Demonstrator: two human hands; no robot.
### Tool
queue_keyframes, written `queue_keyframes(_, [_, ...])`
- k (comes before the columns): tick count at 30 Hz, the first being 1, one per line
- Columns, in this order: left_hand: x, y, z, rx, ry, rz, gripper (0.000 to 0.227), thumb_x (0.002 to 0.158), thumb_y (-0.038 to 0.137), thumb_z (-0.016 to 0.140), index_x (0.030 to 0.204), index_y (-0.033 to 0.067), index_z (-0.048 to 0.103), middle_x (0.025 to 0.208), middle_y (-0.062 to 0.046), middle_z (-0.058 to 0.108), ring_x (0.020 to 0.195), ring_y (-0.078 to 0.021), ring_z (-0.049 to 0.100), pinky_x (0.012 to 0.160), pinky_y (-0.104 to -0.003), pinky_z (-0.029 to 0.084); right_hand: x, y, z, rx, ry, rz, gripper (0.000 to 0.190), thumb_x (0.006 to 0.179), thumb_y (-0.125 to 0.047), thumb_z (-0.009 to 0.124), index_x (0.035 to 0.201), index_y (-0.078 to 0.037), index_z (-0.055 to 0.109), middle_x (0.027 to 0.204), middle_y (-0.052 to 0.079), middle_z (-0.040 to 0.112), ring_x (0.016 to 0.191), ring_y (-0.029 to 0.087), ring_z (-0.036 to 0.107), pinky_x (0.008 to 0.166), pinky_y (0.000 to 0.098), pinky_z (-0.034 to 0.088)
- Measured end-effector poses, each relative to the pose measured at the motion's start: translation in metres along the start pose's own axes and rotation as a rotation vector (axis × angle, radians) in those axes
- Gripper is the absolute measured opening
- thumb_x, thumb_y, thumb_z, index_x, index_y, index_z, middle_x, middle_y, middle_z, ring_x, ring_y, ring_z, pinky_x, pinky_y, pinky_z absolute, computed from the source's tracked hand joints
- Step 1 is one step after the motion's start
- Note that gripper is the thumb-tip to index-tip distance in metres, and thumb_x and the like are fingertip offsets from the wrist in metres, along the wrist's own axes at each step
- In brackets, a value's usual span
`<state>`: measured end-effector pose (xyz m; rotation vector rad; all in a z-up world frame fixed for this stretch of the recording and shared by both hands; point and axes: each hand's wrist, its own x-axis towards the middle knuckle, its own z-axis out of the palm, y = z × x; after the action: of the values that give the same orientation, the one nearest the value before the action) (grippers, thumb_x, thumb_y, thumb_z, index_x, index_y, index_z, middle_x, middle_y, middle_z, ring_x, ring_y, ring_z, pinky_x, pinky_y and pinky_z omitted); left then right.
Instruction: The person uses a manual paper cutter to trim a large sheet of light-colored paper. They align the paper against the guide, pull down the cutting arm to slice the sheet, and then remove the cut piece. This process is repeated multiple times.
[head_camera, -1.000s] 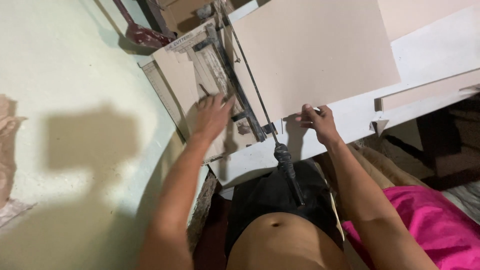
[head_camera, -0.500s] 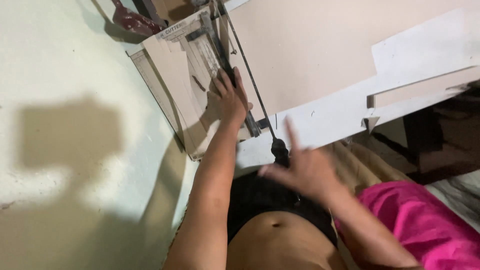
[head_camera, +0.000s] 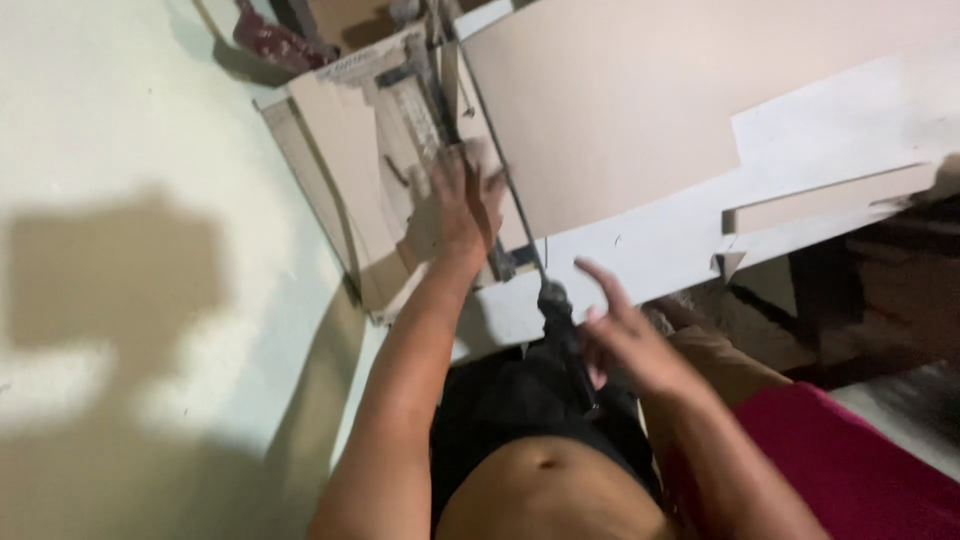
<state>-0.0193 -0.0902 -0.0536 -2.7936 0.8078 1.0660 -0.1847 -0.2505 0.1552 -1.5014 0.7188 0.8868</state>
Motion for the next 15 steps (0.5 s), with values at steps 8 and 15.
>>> queue_keyframes(8, [-0.027, -0.026, 0.026, 0.217, 0.255, 0.790, 0.015, 0.097, 0.029, 0.059, 0.086, 0.0194, 0.063, 0.090, -0.001, 0.069, 0.087, -0.0254, 0.066, 0.076, -0.043, 0.052, 0.157, 0.101, -0.066, 0.456, 0.500, -0.029, 0.089, 0.105, -0.053, 0.063, 0.161, -0.009, 0.010, 0.136, 0.042, 0.046, 0.097, 0.055, 0.070, 0.081, 0.0619, 0.059])
queue_keyframes(15, [-0.042, -0.116, 0.043, 0.289, -0.035, 0.428, 0.019, 0.090, 0.014, 0.071, 0.106, 0.0221, 0.064, 0.119, -0.006, 0.059, 0.114, -0.0287, 0.056, 0.094, -0.048, 0.045, 0.194, 0.166, -0.081, 0.956, 0.435, -0.066, 0.054, 0.103, -0.032, 0.072, 0.130, -0.004, 0.034, 0.087, 0.008, 0.059, 0.063, 0.024, 0.073, 0.062, 0.0333, 0.065])
